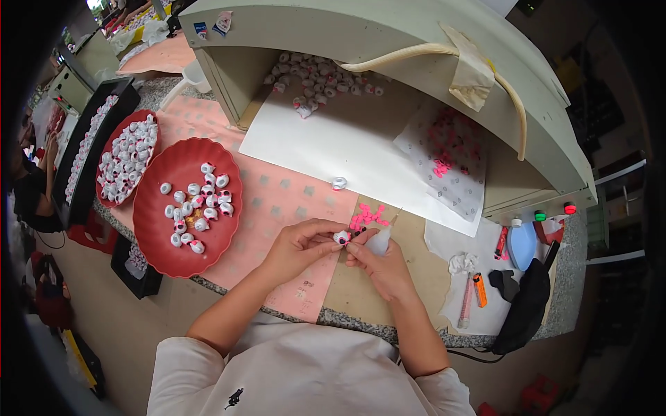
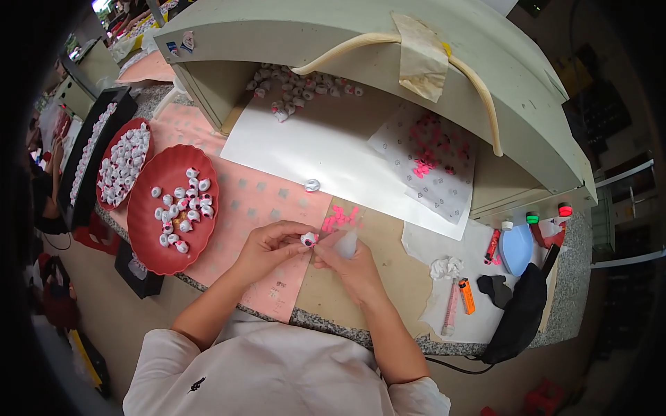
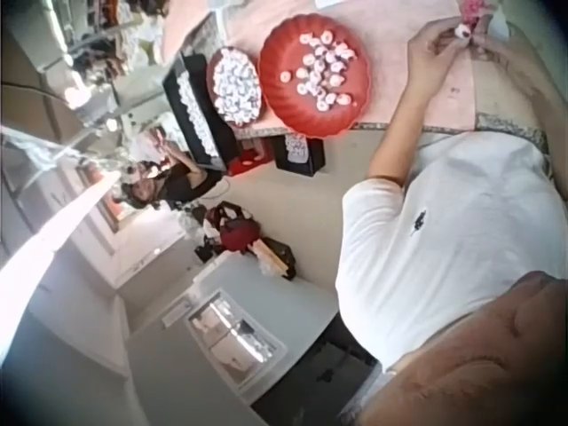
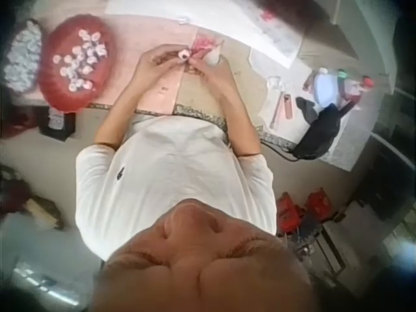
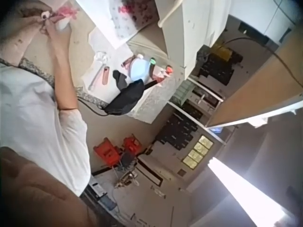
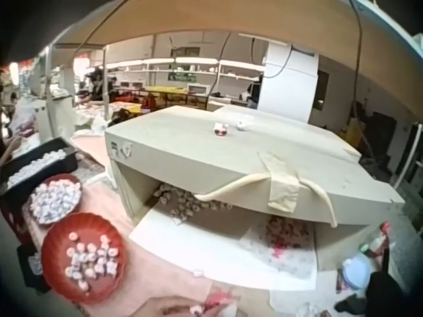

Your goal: Assembling small white and pink plastic toy components at a factory workstation.

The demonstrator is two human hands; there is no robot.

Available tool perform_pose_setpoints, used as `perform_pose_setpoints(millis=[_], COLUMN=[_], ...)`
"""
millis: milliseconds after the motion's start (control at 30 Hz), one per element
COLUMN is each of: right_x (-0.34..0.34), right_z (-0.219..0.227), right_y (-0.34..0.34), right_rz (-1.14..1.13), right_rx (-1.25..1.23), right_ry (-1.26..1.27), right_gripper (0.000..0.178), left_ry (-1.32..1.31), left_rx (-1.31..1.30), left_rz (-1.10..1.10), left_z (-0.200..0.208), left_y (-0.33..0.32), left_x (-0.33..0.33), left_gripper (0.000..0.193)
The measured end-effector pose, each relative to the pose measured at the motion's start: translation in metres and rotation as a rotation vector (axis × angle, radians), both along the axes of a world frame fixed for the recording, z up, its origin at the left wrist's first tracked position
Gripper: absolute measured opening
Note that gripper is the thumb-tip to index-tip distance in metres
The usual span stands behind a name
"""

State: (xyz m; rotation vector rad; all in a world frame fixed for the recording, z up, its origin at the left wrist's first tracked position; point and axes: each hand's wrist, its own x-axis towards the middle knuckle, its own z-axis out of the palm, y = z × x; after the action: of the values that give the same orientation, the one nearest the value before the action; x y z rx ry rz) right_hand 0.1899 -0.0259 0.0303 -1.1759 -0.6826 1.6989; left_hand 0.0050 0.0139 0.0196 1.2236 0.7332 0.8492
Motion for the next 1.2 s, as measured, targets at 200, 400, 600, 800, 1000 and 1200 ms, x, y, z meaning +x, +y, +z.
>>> perform_pose_setpoints(millis=[200,400,600,800,1000,1200], right_x=[0.003,0.003,0.016,0.014,-0.026,-0.071], right_z=[-0.001,0.004,-0.004,-0.008,-0.001,0.040], right_y=[0.000,0.002,0.004,0.008,0.002,-0.075], right_rz=[0.019,-0.110,-0.024,-0.035,-0.012,-0.195], right_rx=[0.065,0.222,0.252,0.244,0.341,0.306], right_ry=[-0.071,-0.157,-0.287,-0.275,-0.355,-0.267], right_gripper=[0.014,0.022,0.025,0.022,0.023,0.019], left_ry=[-0.116,-0.136,-0.157,-0.165,-0.105,-0.305], left_rx=[-0.083,-0.169,-0.174,-0.146,-0.136,-0.041], left_rz=[0.002,0.003,-0.014,-0.044,0.035,-0.166], left_z=[0.000,0.000,-0.003,-0.007,0.013,0.037], left_y=[0.004,0.002,0.000,0.005,-0.012,-0.063], left_x=[0.007,0.020,0.030,0.030,-0.013,-0.039], left_gripper=[0.028,0.025,0.024,0.022,0.021,0.018])
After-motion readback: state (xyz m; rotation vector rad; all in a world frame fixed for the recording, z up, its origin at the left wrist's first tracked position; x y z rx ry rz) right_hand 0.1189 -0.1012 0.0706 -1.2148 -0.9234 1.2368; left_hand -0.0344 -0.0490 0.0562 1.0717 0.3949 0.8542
